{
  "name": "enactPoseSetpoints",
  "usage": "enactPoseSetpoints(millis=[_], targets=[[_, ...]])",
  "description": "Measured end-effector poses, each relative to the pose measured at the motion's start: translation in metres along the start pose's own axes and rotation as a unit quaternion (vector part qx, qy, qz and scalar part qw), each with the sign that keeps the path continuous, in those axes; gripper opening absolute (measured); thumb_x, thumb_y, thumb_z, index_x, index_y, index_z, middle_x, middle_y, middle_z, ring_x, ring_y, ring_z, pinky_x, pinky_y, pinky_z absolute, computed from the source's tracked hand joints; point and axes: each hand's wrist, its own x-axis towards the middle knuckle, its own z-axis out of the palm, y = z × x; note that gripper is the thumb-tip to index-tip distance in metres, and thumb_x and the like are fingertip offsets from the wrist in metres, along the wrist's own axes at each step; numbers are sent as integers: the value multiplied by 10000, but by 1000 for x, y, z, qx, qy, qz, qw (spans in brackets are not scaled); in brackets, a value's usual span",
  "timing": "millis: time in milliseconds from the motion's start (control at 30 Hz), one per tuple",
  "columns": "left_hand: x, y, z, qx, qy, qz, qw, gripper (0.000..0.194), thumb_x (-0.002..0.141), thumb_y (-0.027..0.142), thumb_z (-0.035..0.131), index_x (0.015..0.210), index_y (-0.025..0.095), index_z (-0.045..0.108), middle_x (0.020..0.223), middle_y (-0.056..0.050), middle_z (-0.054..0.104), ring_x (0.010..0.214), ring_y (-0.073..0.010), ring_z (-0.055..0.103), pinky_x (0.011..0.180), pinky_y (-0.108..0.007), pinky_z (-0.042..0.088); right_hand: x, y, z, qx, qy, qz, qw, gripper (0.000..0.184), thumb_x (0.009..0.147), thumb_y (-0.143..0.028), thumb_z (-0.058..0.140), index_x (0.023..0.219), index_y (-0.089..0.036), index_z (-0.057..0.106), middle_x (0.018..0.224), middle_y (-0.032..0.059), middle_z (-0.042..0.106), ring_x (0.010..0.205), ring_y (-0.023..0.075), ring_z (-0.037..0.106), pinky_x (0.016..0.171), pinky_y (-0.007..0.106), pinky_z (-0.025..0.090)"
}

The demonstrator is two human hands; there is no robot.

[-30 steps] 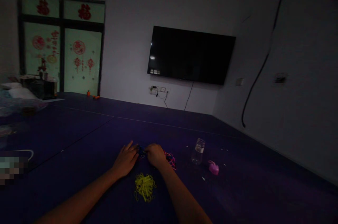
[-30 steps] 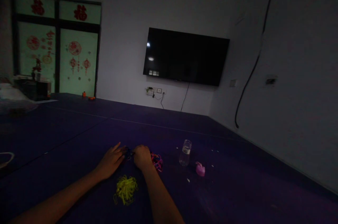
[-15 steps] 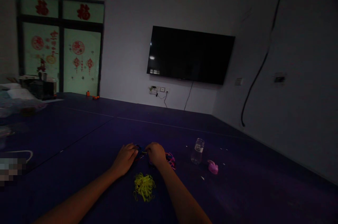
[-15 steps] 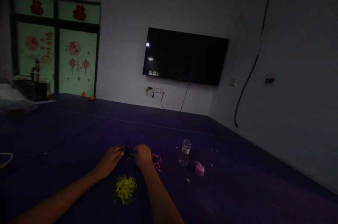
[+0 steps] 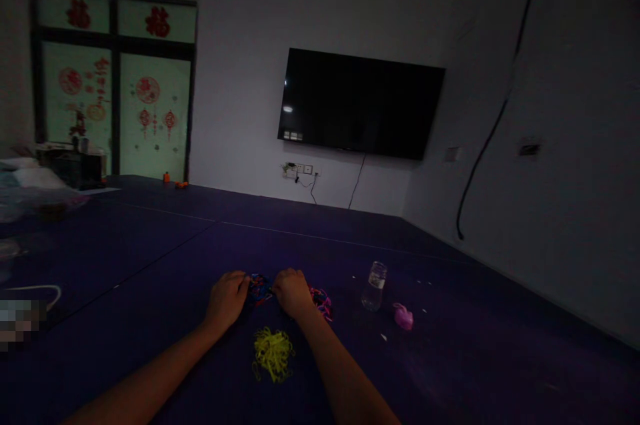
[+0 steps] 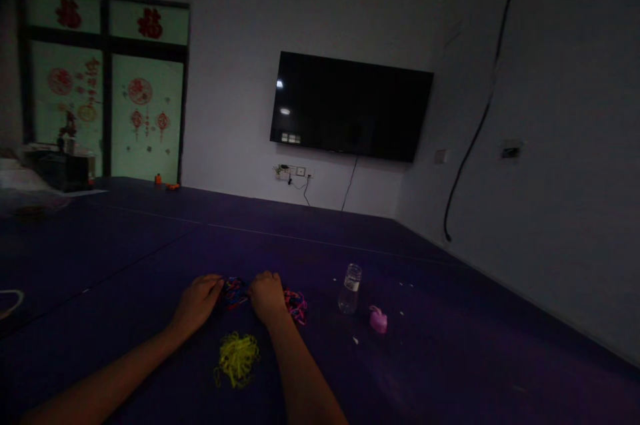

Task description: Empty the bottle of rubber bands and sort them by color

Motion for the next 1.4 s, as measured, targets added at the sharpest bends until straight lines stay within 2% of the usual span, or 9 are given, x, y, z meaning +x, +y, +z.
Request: enactPoseSetpoints(millis=[167, 300, 400, 533, 667, 800, 1067, 1200, 1400], targets=[[2, -5, 10, 6, -52, 48, 997, 355, 893, 285, 345, 971, 204, 682, 1168, -45, 635, 1196, -221, 474, 1021, -397, 344, -1, -5, -3, -31, 6, -8, 999, 214, 867, -192, 458, 911, -121, 655, 963, 141, 656, 947, 230, 559, 817, 342, 366], [3, -7, 15, -6, -99, 49, 994, 336, 886, 243, 356, 1034, 242, 657, 1146, -32, 648, 1179, -219, 490, 1024, -436, 324, 0, -3, -5, 5, 43, 25, 999, 209, 839, -190, 465, 882, -131, 661, 945, 130, 662, 931, 226, 572, 800, 329, 374], [4, -6, 13, -11, -112, 48, 992, 342, 879, 191, 351, 1019, 224, 660, 1082, -55, 671, 1108, -203, 538, 1007, -411, 335, 2, 2, -5, 84, 67, 70, 992, 181, 791, -178, 500, 822, -156, 677, 884, 93, 684, 852, 190, 605, 733, 266, 391], [4, -1, 7, -12, -105, 52, 993, 342, 871, 153, 342, 921, 189, 679, 1001, -81, 682, 1018, -199, 575, 927, -359, 389, 5, 7, -3, 198, 79, 113, 970, 157, 729, -129, 538, 743, -168, 690, 770, 55, 702, 725, 152, 633, 611, 201, 397], [3, 0, 5, -17, -101, 51, 993, 333, 867, 149, 352, 917, 183, 680, 999, -88, 679, 985, -203, 589, 888, -347, 404, 6, 9, 2, 253, 84, 125, 956, 188, 682, -70, 554, 757, -161, 700, 740, 44, 709, 715, 152, 648, 592, 182, 420], [3, -2, 6, -24, -98, 37, 994, 307, 865, 179, 387, 956, 206, 678, 996, -79, 683, 1001, -207, 588, 892, -350, 399, 8, 10, 5, 263, 93, 117, 953, 258, 680, -29, 528, 798, -172, 708, 771, 39, 716, 745, 148, 655, 643, 181, 445], [4, -4, 8, -30, -95, 27, 995, 312, 848, 155, 378, 884, 200, 685, 935, -75, 684, 948, -194, 601, 855, -319, 421, 5, 10, 4, 230, 91, 125, 961, 237, 740, -90, 530, 829, -207, 716, 858, 38, 719, 810, 151, 660, 697, 189, 453], [3, -3, 6, -71, -70, 65, 993, 345, 881, 209, 346, 894, 180, 690, 949, -90, 674, 946, -200, 597, 865, -337, 435, 7, 11, 7, 264, 95, 109, 954, 216, 752, -101, 552, 845, -199, 720, 844, 39, 720, 782, 150, 662, 689, 190, 461], [1, 2, 3, -136, -43, 127, 982, 327, 879, 235, 379, 1019, 225, 674, 1100, -57, 652, 1127, -213, 515, 992, -410, 386, 14, 10, 13, 355, 115, 64, 925, 323, 763, -44, 510, 983, -181, 702, 890, 43, 722, 857, 154, 659, 778, 222, 479]])
